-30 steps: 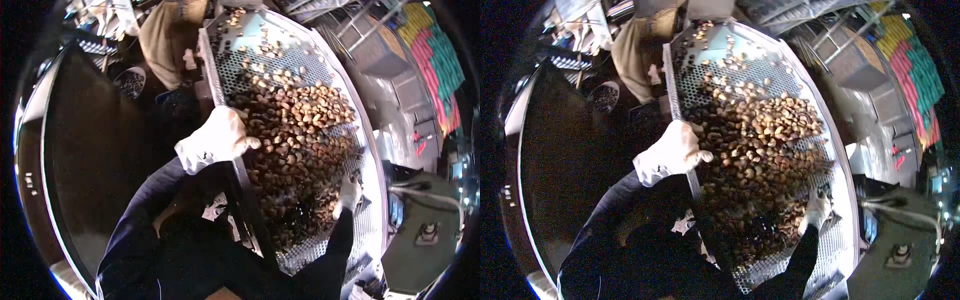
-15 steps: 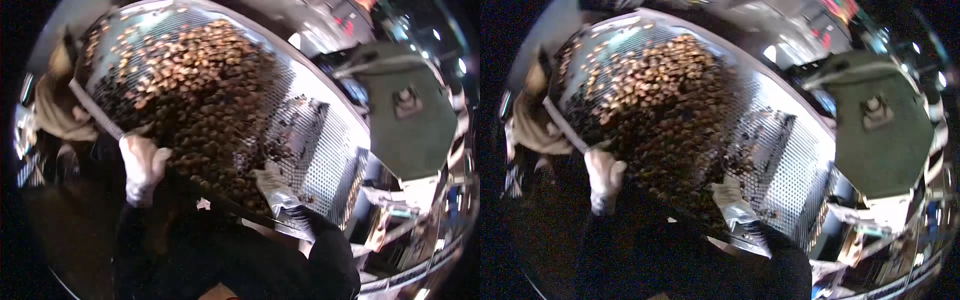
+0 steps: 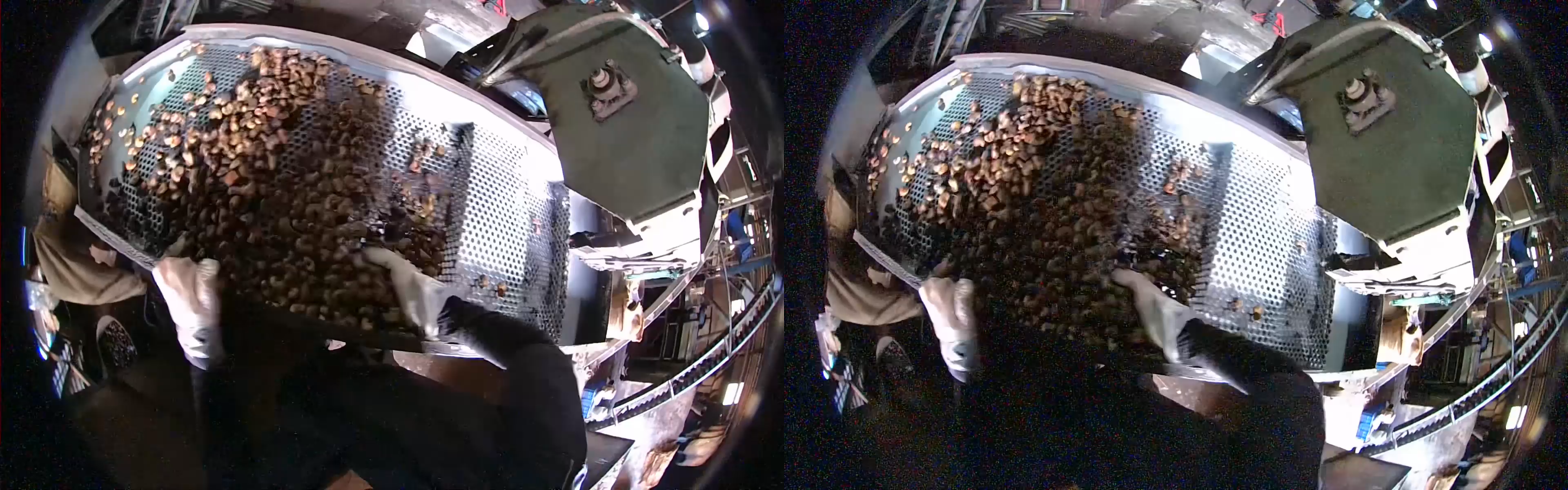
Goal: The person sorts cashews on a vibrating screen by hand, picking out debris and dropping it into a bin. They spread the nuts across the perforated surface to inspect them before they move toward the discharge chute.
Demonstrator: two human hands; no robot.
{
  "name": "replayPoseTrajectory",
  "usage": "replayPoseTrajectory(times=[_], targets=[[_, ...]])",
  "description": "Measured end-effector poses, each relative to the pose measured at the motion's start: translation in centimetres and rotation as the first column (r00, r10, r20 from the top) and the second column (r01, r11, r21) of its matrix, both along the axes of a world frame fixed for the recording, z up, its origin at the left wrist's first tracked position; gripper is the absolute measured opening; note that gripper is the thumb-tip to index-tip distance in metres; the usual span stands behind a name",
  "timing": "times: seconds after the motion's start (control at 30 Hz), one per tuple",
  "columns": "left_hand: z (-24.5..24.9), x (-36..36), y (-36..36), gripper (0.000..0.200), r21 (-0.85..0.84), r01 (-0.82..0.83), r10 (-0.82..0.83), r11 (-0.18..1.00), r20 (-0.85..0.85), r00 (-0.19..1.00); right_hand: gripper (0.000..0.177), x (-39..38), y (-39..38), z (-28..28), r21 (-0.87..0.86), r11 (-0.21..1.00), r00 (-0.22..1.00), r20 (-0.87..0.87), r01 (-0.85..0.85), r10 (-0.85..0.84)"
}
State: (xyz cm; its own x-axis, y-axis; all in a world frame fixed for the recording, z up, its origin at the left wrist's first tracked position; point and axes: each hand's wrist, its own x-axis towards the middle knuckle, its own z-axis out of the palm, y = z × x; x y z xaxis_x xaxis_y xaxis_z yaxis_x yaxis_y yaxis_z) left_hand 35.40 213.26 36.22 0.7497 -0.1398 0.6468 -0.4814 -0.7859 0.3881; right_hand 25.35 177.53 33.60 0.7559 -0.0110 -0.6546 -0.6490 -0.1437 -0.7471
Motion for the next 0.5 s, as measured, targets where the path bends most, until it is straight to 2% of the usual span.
replayPoseTrajectory(times=[0.03, 0.1, 0.13, 0.23, 0.27, 0.3, 0.37, 0.4, 0.47, 0.5], targets=[[-1.2, 0.1, 1.2, 0.017, 0.279, 0.072, -0.075, 0.958, -0.001, 0.997, 0.048, 0.1, 0.3, 0.1, 0.003, 1.0, 1.0, 0.002, 0.014, -0.014], [-2.6, -0.3, 2.3, 0.017, 0.361, 0.119, -0.084, 0.925, -0.111, 0.99, 0.049, 0.4, 0.4, 0.8, 0.003, 1.0, 0.999, 0.039, 0.029, -0.029], [-3.1, -0.6, 2.2, 0.017, 0.178, 0.088, -0.049, 0.98, -0.211, 0.976, 0.049, 0.5, 0.2, 1.3, 0.004, 0.999, 0.997, 0.069, 0.041, -0.042], [-2.1, -0.2, 1.9, 0.02, 0.092, 0.06, -0.048, 0.994, -0.128, 0.991, 0.049, 1.3, -1.9, 3.3, -0.04, 0.995, 0.976, 0.205, 0.087, -0.077], [-2.1, -0.5, 1.0, 0.021, 0.06, 0.059, -0.059, 0.996, -0.001, 0.998, 0.049, 1.6, -3.3, 4.1, -0.076, 0.991, 0.959, 0.271, 0.111, -0.087], [0.0, -0.2, 0.0, 0.021, 0.214, 0.04, 0.051, 0.976, -0.403, 0.914, 0.05, 1.8, -5.4, 4.9, -0.123, 0.98, 0.932, 0.349, 0.153, -0.102], [-3.0, 0.6, 2.7, 0.027, 0.237, 0.091, -0.08, 0.967, -0.055, 0.995, 0.05, 1.5, -10.3, 5.7, -0.2, 0.947, 0.87, 0.475, 0.249, -0.129], [-4.5, 1.0, 4.0, 0.03, 0.267, 0.086, -0.124, 0.96, 0.131, 0.984, 0.046, 1.4, -13.3, 6.9, -0.256, 0.903, 0.86, 0.472, 0.345, -0.195], [-2.8, -0.3, 1.8, 0.037, 0.059, 0.047, -0.045, 0.997, -0.027, 0.999, 0.041, 0.4, -22.2, 6.2, -0.31, 0.823, 0.827, 0.476, 0.476, -0.299], [-4.6, -0.4, 2.3, 0.038, 0.152, 0.041, -0.038, 0.988, -0.016, 0.999, 0.041, 0.0, -26.5, 5.3, -0.356, 0.772, 0.811, 0.482, 0.527, -0.331]])
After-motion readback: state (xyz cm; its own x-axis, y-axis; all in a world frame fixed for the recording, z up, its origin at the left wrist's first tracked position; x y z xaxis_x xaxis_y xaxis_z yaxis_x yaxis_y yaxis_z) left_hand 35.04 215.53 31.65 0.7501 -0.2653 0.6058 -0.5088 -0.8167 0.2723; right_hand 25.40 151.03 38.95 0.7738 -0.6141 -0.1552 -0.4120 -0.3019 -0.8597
